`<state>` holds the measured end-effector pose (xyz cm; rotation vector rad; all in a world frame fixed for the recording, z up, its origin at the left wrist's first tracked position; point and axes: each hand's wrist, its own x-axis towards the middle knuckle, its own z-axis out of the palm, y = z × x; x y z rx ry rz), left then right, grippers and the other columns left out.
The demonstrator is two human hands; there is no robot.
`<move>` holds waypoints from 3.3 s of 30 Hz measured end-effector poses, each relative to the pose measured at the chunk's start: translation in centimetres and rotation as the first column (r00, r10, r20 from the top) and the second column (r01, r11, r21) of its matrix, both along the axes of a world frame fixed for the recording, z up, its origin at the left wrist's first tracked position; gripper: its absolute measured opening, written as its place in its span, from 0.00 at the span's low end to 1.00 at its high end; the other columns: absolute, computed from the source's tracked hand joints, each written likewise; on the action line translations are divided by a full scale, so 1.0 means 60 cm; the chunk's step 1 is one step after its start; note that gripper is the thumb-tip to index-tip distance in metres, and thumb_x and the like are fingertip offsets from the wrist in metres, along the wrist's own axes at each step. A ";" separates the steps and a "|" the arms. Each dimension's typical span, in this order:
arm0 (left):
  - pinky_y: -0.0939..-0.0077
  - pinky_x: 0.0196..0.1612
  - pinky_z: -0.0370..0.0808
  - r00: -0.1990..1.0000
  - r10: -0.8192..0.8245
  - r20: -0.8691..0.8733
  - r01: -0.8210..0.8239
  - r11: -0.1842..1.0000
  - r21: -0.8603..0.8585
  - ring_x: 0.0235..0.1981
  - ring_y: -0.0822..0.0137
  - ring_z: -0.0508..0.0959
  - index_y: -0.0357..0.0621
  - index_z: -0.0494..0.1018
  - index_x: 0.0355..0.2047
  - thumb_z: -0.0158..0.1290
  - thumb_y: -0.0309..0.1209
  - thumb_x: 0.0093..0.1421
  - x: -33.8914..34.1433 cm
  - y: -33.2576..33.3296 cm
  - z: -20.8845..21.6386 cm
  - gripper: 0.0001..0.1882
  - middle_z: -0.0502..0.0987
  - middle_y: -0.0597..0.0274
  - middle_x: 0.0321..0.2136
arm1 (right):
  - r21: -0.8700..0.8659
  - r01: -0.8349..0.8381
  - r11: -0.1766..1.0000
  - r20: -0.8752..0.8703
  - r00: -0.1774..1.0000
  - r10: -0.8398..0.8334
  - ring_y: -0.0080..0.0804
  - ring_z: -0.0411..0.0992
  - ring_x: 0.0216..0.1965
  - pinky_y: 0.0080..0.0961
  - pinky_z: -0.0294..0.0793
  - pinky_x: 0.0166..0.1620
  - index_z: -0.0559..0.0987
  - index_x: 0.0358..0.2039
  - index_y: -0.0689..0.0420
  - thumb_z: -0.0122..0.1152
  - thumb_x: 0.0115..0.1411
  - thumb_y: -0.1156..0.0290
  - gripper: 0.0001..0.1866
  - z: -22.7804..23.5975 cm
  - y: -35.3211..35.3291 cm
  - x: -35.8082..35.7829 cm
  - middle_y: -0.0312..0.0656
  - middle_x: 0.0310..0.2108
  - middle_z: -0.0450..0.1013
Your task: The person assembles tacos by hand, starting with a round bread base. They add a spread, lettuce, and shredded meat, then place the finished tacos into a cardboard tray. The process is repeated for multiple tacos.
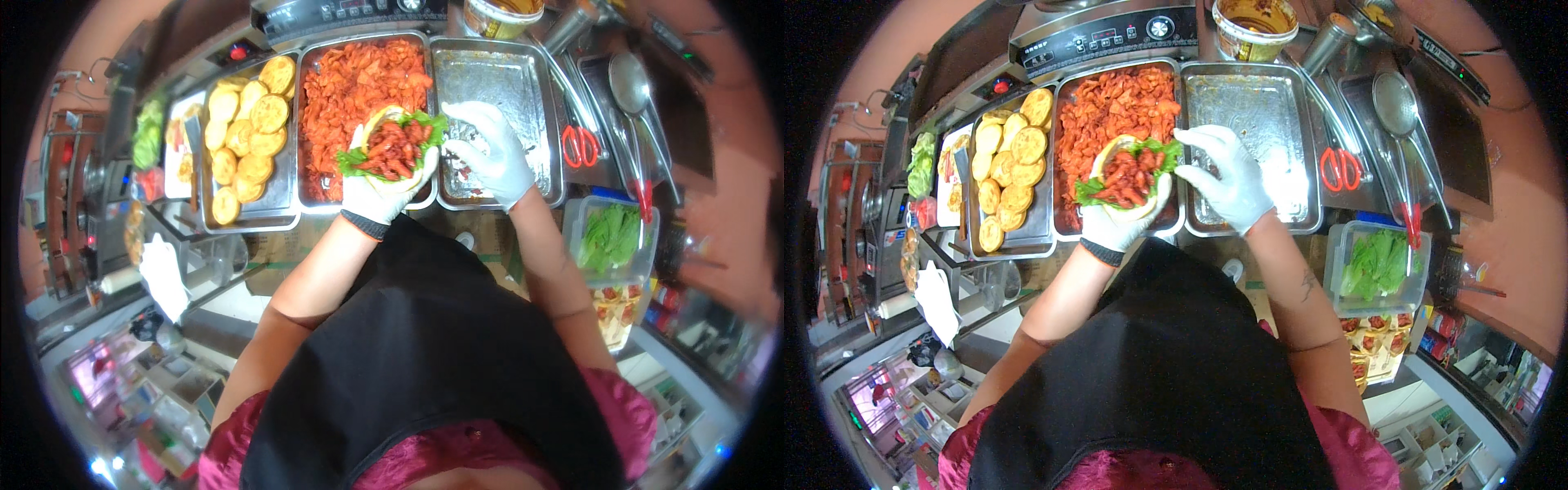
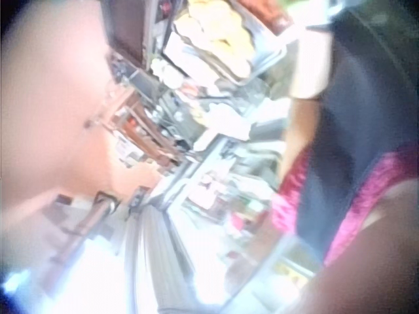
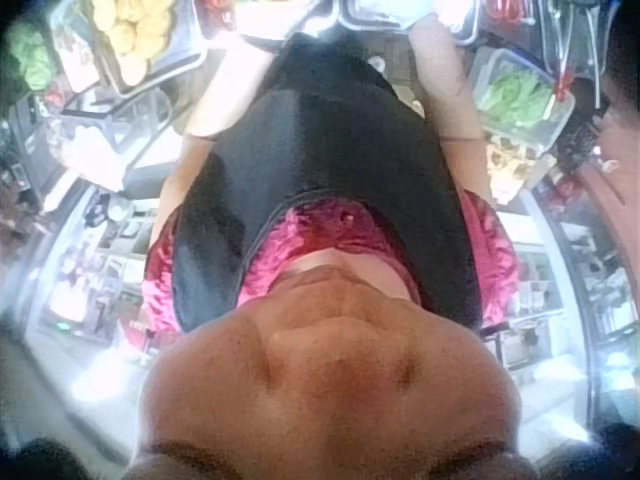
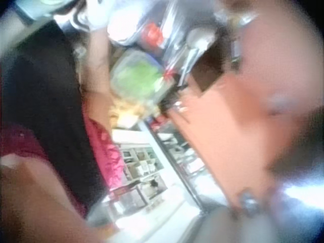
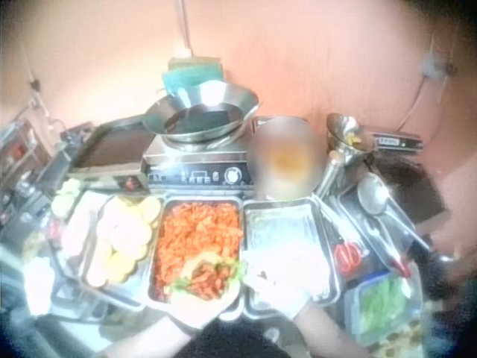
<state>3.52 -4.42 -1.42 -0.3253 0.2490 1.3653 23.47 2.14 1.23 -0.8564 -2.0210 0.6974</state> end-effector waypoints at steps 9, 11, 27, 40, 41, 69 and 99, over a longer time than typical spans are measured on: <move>0.42 0.58 0.71 0.949 -0.193 0.248 0.130 0.959 0.250 0.54 0.49 0.73 0.49 0.71 0.58 0.44 0.57 0.68 0.053 0.005 -0.033 0.30 0.74 0.52 0.54 | 0.139 -0.078 0.987 0.080 0.995 0.067 0.39 0.74 0.42 0.35 0.73 0.46 0.84 0.44 0.47 0.68 0.55 0.66 0.15 0.042 -0.029 0.004 0.37 0.39 0.78; 0.41 0.59 0.70 0.972 -0.197 0.125 0.176 0.972 0.156 0.56 0.48 0.72 0.49 0.71 0.58 0.44 0.57 0.68 0.068 0.003 -0.019 0.30 0.73 0.51 0.55 | 0.199 0.045 0.979 0.046 0.997 -0.055 0.41 0.74 0.47 0.35 0.72 0.52 0.83 0.49 0.52 0.70 0.54 0.68 0.20 0.062 -0.026 0.025 0.42 0.44 0.77; 0.42 0.62 0.67 0.940 -0.326 -0.098 0.329 0.944 0.019 0.57 0.49 0.73 0.47 0.71 0.58 0.39 0.54 0.70 0.220 0.003 0.006 0.28 0.74 0.51 0.56 | -0.484 -0.153 0.861 -0.577 0.796 -0.183 0.27 0.77 0.47 0.24 0.76 0.52 0.78 0.51 0.64 0.64 0.62 0.77 0.16 -0.025 -0.075 0.118 0.42 0.45 0.79; 0.57 0.51 0.76 0.851 -0.468 -0.238 0.423 0.880 -0.218 0.44 0.58 0.78 0.51 0.73 0.40 0.38 0.51 0.70 0.388 -0.036 0.001 0.20 0.78 0.59 0.40 | -0.196 0.199 0.960 -0.434 0.861 -0.267 0.32 0.80 0.45 0.25 0.77 0.50 0.82 0.48 0.60 0.71 0.55 0.77 0.18 -0.069 -0.189 0.254 0.44 0.45 0.81; 0.58 0.50 0.77 0.827 -0.504 -0.250 0.449 0.859 -0.247 0.42 0.58 0.78 0.52 0.73 0.38 0.38 0.51 0.70 0.397 -0.033 -0.010 0.21 0.78 0.60 0.38 | -0.214 0.216 0.953 -0.410 0.866 -0.288 0.34 0.79 0.48 0.27 0.76 0.52 0.83 0.47 0.61 0.71 0.55 0.77 0.17 -0.073 -0.196 0.262 0.46 0.48 0.80; 0.26 0.62 0.58 -0.461 -0.725 -0.512 0.886 -0.343 -0.313 0.65 0.40 0.65 0.47 0.49 0.71 0.37 0.70 0.64 0.971 -0.172 -0.103 0.48 0.50 0.44 0.70 | -0.778 0.609 0.157 -0.403 -0.290 -0.868 0.34 0.70 0.59 0.29 0.72 0.61 0.65 0.65 0.59 0.64 0.61 0.78 0.32 -0.124 -0.631 0.681 0.45 0.60 0.69; 0.53 0.46 0.77 0.307 0.891 -0.336 0.636 -0.454 -0.624 0.45 0.46 0.79 0.48 0.72 0.48 0.46 0.32 0.65 1.320 -0.373 -0.323 0.13 0.75 0.48 0.49 | -0.861 0.490 0.136 -0.446 -0.600 -0.664 0.39 0.69 0.61 0.35 0.70 0.63 0.65 0.66 0.59 0.64 0.58 0.77 0.34 -0.155 -0.832 0.762 0.49 0.61 0.67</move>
